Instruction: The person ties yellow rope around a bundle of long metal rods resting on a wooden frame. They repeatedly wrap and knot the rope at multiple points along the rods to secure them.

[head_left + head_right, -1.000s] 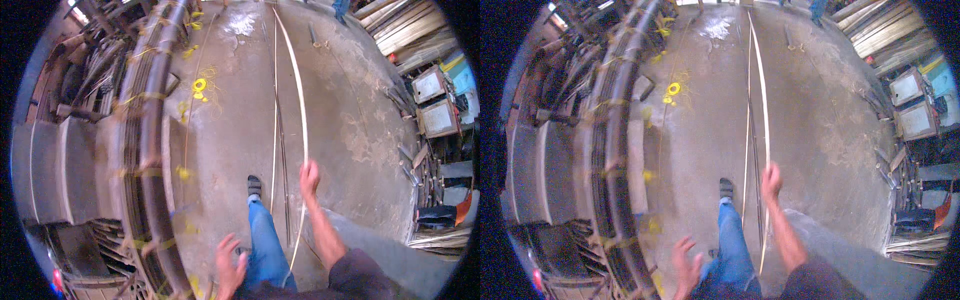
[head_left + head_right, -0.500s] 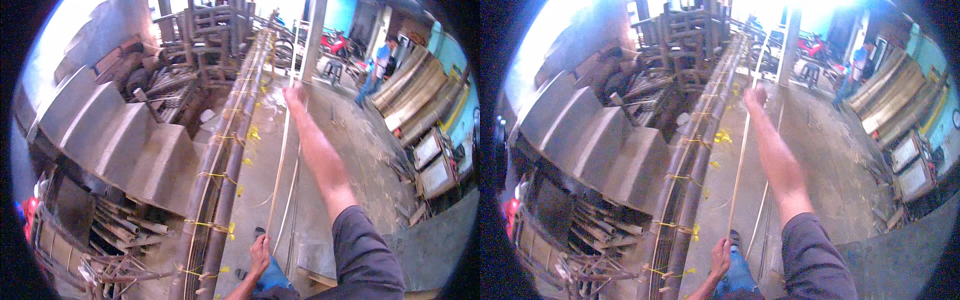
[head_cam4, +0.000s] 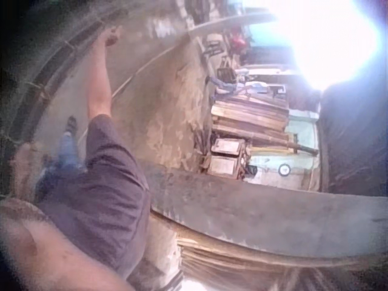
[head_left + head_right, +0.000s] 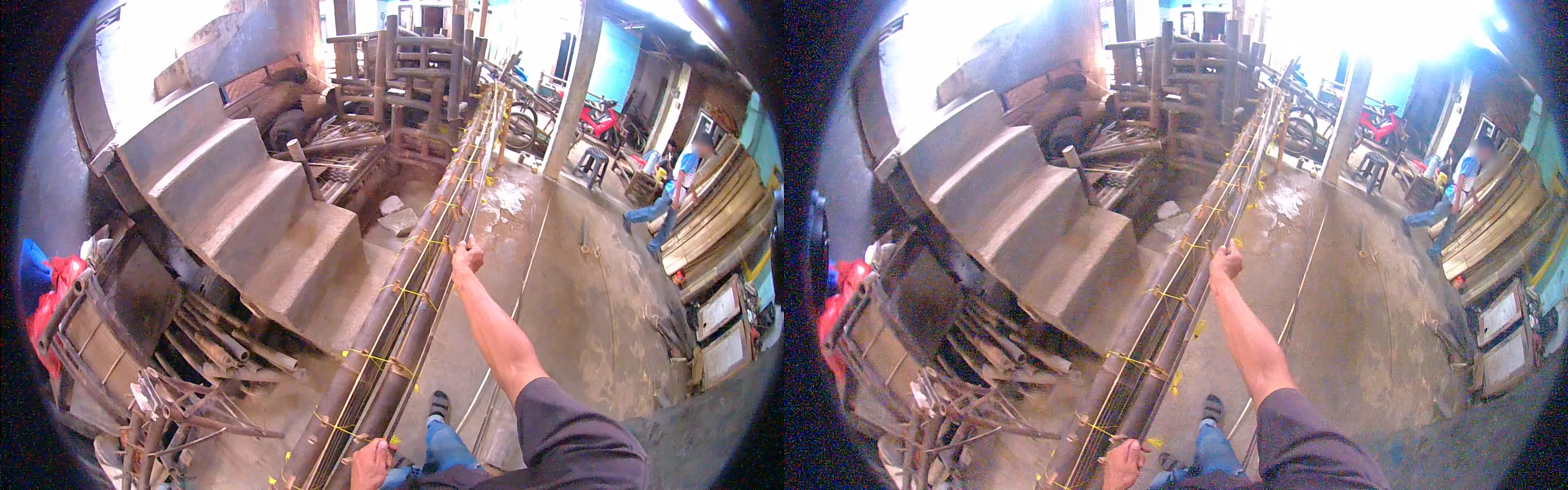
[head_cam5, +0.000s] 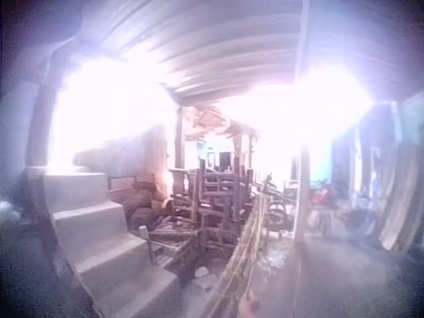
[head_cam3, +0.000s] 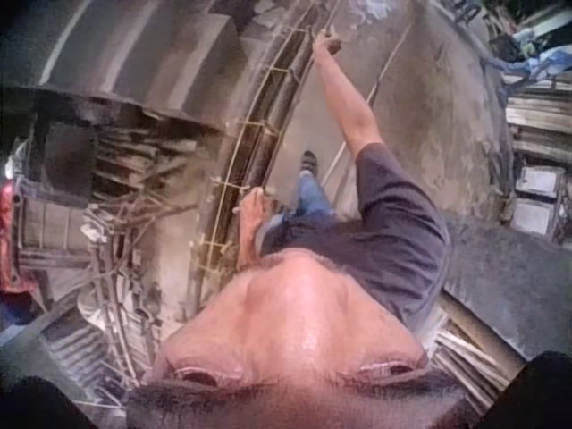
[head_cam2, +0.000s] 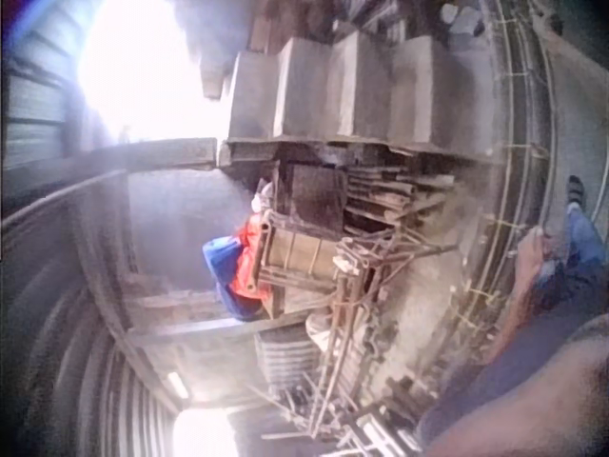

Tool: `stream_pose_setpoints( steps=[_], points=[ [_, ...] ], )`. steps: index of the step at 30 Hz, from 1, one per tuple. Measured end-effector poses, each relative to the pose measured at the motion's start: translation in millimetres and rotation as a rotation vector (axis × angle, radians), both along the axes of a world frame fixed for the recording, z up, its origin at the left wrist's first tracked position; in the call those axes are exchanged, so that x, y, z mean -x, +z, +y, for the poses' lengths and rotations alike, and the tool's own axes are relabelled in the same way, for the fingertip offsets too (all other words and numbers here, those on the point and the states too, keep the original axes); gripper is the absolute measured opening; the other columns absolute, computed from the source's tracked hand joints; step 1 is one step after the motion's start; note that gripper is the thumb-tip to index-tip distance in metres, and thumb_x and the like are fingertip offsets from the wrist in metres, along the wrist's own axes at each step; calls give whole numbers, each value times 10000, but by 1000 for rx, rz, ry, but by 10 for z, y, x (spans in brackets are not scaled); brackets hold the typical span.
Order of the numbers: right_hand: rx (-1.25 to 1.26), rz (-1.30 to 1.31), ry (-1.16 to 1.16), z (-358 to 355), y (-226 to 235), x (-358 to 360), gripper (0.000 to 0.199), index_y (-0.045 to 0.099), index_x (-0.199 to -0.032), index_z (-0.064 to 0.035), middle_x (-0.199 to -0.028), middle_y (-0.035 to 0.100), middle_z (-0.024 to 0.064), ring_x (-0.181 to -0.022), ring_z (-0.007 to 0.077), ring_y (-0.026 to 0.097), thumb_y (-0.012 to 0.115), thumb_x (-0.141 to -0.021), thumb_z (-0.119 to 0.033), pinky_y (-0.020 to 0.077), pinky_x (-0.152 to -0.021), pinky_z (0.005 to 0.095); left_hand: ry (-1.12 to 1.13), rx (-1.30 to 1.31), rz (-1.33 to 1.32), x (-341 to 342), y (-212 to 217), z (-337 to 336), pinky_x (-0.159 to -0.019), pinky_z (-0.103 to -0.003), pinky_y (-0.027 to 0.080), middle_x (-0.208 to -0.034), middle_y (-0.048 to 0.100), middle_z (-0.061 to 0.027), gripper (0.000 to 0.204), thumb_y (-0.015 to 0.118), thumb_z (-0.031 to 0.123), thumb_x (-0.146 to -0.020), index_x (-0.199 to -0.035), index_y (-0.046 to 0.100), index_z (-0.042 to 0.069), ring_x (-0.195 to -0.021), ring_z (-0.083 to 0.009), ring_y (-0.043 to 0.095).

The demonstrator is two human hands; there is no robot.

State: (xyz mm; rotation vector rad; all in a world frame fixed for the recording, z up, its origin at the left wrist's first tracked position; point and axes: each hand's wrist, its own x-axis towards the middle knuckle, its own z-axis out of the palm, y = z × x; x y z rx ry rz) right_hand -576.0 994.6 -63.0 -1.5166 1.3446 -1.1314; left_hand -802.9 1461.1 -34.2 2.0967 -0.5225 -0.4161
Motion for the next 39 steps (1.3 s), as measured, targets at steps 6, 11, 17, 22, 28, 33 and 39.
stream_pose_setpoints(
  steps=[6,11,17,22,28,33,39],
  points=[
    [-383,-268,252,409,324,-62,482,494,-1285,-95,-681,615,54,-454,111,529,567,-811,-41,443,-417,264,23,-111,79,-78,766,275,-564,-420,396,-642,533,-137,315,407,307,-936,-846,592,69,-604,-284,530],
    [-404,-183,521,544,-121,726,395,555,-1205,-69,-821,642,82,-673,146,608,583,-813,-109,487,-531,291,103,-144,93,-128,945,900,-524,-380,373,-650,515,-90,327,409,355,-943,-835,578,97,-564,-223,488],
    [-134,697,500,966,-2209,3279,281,636,-930,-43,-811,645,160,-762,306,626,545,-799,-274,489,-694,394,308,-10,740,-127,882,1891,-612,-337,430,-823,580,-27,268,473,337,-936,-976,594,102,-729,-159,523],
    [-438,1327,527,1333,-3216,5588,219,687,-843,-76,-848,673,120,-757,270,649,535,-776,-218,508,-674,401,421,-553,169,-658,1393,1050,-722,-349,445,-937,594,-69,311,465,343,-936,-1058,581,82,-876,-190,536],
    [-665,1193,598,318,-2787,4378,269,686,-917,-101,-941,671,113,-868,288,640,532,-794,-284,504,-753,405,238,-723,-295,-1637,1357,-913,-865,-360,443,-1086,602,-124,374,470,330,-932,-1162,556,47,-1059,-232,534],
    [-422,891,991,-1742,-2939,3104,272,625,-870,-37,-846,632,194,-817,363,610,507,-783,-266,481,-706,459,-322,-240,200,-2161,1515,-4164,-898,-352,440,-1113,600,-122,272,536,41,-884,-1153,564,10,-1038,-240,559],
    [-88,366,623,-4451,-1426,1271,243,634,-947,-41,-866,654,136,-814,272,633,527,-798,-201,491,-718,360,-351,-49,45,-2833,1464,-5807,-689,-313,503,-973,636,-105,188,551,113,-901,-1055,621,33,-905,-186,599]
  ],
)
